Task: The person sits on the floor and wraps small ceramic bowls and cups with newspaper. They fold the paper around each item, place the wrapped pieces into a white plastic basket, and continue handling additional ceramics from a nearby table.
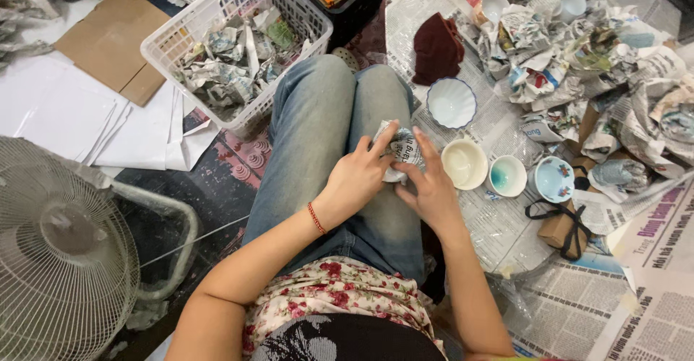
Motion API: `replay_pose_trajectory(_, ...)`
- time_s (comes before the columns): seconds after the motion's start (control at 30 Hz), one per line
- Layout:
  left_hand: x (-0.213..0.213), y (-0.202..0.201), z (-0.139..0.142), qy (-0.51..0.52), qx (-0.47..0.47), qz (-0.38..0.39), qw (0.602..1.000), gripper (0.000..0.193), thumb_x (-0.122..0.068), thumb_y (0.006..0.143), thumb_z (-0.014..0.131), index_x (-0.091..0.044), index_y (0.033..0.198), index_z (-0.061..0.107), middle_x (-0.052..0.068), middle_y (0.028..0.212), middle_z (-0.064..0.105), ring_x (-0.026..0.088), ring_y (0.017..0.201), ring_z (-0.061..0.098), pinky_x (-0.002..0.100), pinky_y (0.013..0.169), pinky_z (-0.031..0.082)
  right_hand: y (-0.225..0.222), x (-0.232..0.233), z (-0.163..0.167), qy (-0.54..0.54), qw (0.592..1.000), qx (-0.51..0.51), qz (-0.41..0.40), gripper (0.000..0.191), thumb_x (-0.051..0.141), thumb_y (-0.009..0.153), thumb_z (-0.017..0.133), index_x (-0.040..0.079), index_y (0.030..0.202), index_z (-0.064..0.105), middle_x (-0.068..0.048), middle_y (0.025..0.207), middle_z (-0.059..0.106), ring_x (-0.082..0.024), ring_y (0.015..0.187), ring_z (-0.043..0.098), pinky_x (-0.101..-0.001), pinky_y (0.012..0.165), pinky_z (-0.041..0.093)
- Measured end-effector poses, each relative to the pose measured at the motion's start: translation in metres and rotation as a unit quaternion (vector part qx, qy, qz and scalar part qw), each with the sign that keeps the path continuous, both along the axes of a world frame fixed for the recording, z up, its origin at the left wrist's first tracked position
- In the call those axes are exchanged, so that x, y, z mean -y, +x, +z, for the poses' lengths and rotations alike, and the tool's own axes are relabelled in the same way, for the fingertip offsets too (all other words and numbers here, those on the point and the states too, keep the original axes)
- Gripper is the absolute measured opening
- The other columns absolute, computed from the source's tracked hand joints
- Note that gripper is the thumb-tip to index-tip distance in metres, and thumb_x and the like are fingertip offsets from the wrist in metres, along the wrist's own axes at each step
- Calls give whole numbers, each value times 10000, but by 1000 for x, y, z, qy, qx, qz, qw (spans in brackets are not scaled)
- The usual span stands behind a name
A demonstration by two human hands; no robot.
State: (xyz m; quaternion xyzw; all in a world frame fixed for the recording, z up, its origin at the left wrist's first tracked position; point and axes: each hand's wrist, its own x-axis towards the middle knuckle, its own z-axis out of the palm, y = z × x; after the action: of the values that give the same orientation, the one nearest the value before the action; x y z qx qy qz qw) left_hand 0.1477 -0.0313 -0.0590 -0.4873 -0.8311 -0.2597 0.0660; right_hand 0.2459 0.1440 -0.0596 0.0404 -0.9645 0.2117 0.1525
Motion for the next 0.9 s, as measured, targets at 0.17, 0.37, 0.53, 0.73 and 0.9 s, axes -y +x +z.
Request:
replay_pose_trajectory(0.17,4,-11,11,129,129,-85,979,511,-282,806,833,-38,1208,633,198,1565,365,399,1198,565,425,953,537,2,-15,6,-1,1000,-3,17,411,33,697,835,164,1071,727,-114,1597,429,-361,1399,529,-422,1044,533)
replay_pose_trajectory(0.37,-23,-40,20,148,460,34,875,600,-317,925,686,-28,1403,468,214,1412,544,395,1004,692,408,884,562,-19,-36,17,33,997,-69,15,408,60,711,843,166,1085,719,-121,1581,425,-373,1365,529,-449,1038,530)
replay_pose_trajectory(0.53,-74,-82,6,132,373,-14,918,510,-161,935,617,38,1388,493,296,1126,692,446,1058,677,489,925,530,-46,-68,23,123,989,-76,39,420,152,702,861,161,1099,724,-26,1452,536,-375,1240,578,-407,876,559)
replay_pose_trajectory(0.73,-159,-137,-6,48,302,-39,951,455,-77,906,553,9,1353,554,307,1044,710,479,961,676,544,867,528,-85,-127,26,214,970,-110,28,415,285,704,854,168,1085,739,29,1108,632,-340,1092,611,-428,812,569)
replay_pose_trajectory(0.9,-248,-182,-3,-13,392,-83,916,518,-276,962,598,-20,1406,519,324,954,716,466,926,702,512,821,541,-112,-203,27,218,973,-71,-10,315,243,792,847,119,1052,721,0,992,643,-328,1087,641,-401,797,580)
